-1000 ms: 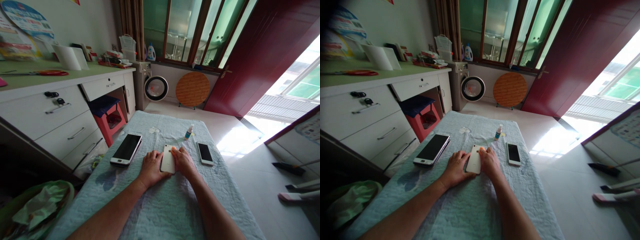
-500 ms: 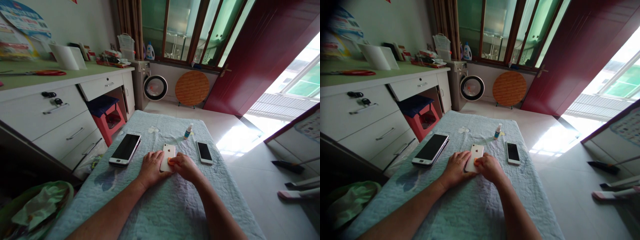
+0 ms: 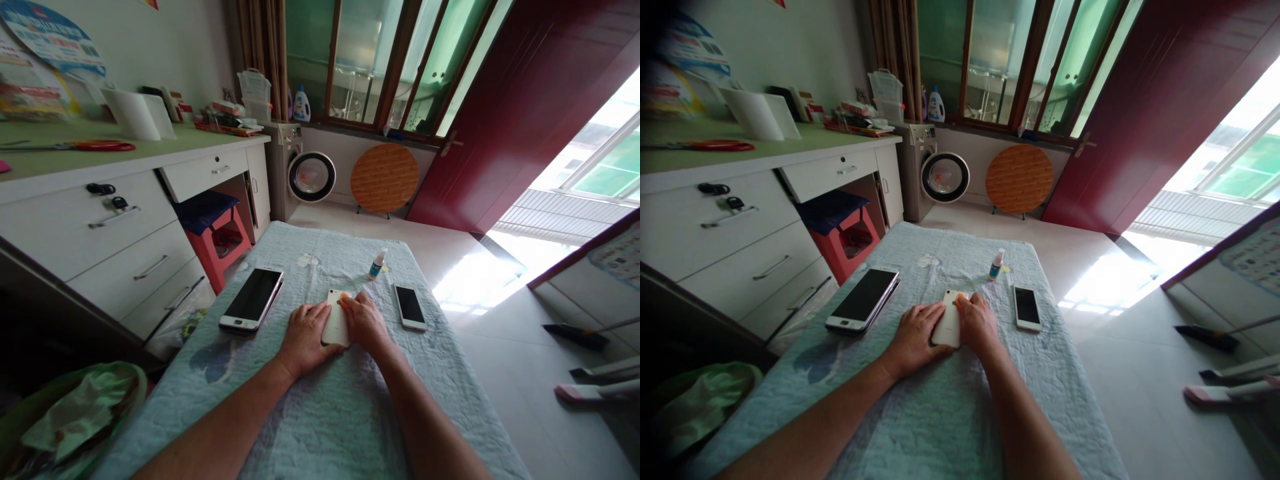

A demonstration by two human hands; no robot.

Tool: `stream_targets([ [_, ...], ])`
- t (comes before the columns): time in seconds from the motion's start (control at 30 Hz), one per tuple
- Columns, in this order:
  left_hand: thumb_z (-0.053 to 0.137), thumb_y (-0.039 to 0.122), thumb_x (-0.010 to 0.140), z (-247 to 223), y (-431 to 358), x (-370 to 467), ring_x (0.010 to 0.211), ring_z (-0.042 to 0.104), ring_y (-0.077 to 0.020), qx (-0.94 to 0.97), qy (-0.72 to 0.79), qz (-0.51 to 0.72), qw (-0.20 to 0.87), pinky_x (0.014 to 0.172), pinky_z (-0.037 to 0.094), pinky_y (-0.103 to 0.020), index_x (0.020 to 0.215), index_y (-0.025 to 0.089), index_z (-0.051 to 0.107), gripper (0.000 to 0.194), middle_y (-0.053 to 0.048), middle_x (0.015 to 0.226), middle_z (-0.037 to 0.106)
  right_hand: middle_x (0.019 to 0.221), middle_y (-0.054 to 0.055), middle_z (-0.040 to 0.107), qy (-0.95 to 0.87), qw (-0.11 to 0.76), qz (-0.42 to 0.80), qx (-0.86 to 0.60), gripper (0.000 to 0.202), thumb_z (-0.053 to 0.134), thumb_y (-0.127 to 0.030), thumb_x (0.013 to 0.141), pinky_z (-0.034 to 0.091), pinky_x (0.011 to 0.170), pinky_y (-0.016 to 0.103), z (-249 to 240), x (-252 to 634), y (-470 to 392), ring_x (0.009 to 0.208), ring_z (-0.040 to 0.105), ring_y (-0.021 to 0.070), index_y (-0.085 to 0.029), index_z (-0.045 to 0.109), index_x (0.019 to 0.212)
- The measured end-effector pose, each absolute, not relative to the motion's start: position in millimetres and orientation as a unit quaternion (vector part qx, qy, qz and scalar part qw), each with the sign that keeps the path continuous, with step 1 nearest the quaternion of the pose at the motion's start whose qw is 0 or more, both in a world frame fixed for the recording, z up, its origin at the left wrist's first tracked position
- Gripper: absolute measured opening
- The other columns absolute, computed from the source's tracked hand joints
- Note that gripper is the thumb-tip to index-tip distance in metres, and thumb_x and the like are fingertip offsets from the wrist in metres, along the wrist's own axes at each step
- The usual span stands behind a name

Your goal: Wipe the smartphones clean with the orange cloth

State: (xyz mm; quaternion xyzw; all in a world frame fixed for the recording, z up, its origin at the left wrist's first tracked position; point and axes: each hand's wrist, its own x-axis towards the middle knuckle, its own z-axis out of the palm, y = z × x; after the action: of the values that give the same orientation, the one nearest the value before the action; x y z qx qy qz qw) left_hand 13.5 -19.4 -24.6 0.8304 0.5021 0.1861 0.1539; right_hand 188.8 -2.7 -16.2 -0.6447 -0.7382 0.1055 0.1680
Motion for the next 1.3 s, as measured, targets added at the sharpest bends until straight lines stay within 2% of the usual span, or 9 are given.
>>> stream_targets([
  [0.2,0.07,0.064,0.066,-29,-19,15,0.113,0.05,-0.0338,0.815,0.508,0.225,0.165,0.098,0.035,-0.045,0.146,0.017,0.031,0.1,-0.013,0.134,0.055,0.085,0.002,0.048,-0.787,0.167,0.101,-0.585,0.022,0.047,-0.027,0.094,0.03,0.068,0.025,-10,180,-9,0.078,0.044,0.0148,-0.024,0.069,0.093],
  [0.47,0.068,0.04,0.068,-32,-19,16,0.107,0.053,-0.0317,0.809,0.516,0.235,0.153,0.093,0.037,-0.042,0.145,0.018,0.03,0.089,-0.011,0.121,0.061,0.084,0.001,0.05,-0.845,0.124,0.187,-0.486,0.02,0.054,-0.018,0.085,0.032,0.071,0.025,-3,168,-28,0.078,0.045,0.0137,-0.026,0.073,0.082],
  [0.6,0.068,0.044,0.068,-33,-19,16,0.109,0.052,-0.0321,0.812,0.511,0.239,0.15,0.094,0.037,-0.042,0.146,0.019,0.029,0.091,-0.011,0.122,0.06,0.085,0.001,0.05,-0.846,0.147,0.217,-0.465,0.027,0.051,-0.014,0.087,0.035,0.073,0.025,-1,174,-27,0.077,0.046,0.0134,-0.028,0.074,0.092],
  [0.73,0.068,0.057,0.07,-33,-18,15,0.111,0.052,-0.0328,0.814,0.506,0.24,0.154,0.097,0.036,-0.044,0.146,0.018,0.029,0.094,-0.012,0.128,0.057,0.086,0.003,0.051,-0.814,0.194,0.181,-0.517,0.027,0.048,-0.023,0.094,0.036,0.075,0.025,-6,178,-18,0.081,0.048,0.0149,-0.028,0.073,0.103],
  [0.93,0.069,0.066,0.067,-31,-19,14,0.115,0.05,-0.0336,0.816,0.504,0.232,0.159,0.099,0.035,-0.045,0.147,0.019,0.028,0.102,-0.013,0.136,0.052,0.085,0.004,0.051,-0.782,0.186,0.113,-0.585,0.028,0.045,-0.034,0.097,0.034,0.072,0.026,-17,178,-6,0.08,0.047,0.016,-0.027,0.072,0.101],
  [1.1,0.068,0.061,0.07,-30,-19,14,0.113,0.05,-0.0333,0.815,0.509,0.226,0.159,0.098,0.035,-0.045,0.146,0.018,0.03,0.096,-0.013,0.133,0.055,0.085,0.004,0.052,-0.804,0.182,0.133,-0.55,0.026,0.048,-0.028,0.095,0.034,0.077,0.026,-10,178,-10,0.081,0.048,0.0154,-0.028,0.073,0.098],
  [1.2,0.069,0.059,0.068,-30,-19,14,0.112,0.051,-0.0337,0.814,0.51,0.226,0.161,0.097,0.036,-0.045,0.146,0.014,0.031,0.097,-0.014,0.13,0.056,0.082,0.002,0.053,-0.82,0.176,0.194,-0.51,0.025,0.052,-0.019,0.091,0.035,0.077,0.025,1,182,-17,0.08,0.049,0.0138,-0.027,0.076,0.092],
  [1.3,0.068,0.059,0.069,-30,-18,15,0.11,0.052,-0.0333,0.814,0.511,0.228,0.159,0.096,0.037,-0.044,0.145,0.016,0.032,0.094,-0.013,0.127,0.058,0.076,0.0,0.053,-0.831,0.151,0.276,-0.459,0.027,0.055,-0.014,0.086,0.036,0.077,0.023,12,187,-23,0.078,0.052,0.0126,-0.029,0.077,0.092],
])
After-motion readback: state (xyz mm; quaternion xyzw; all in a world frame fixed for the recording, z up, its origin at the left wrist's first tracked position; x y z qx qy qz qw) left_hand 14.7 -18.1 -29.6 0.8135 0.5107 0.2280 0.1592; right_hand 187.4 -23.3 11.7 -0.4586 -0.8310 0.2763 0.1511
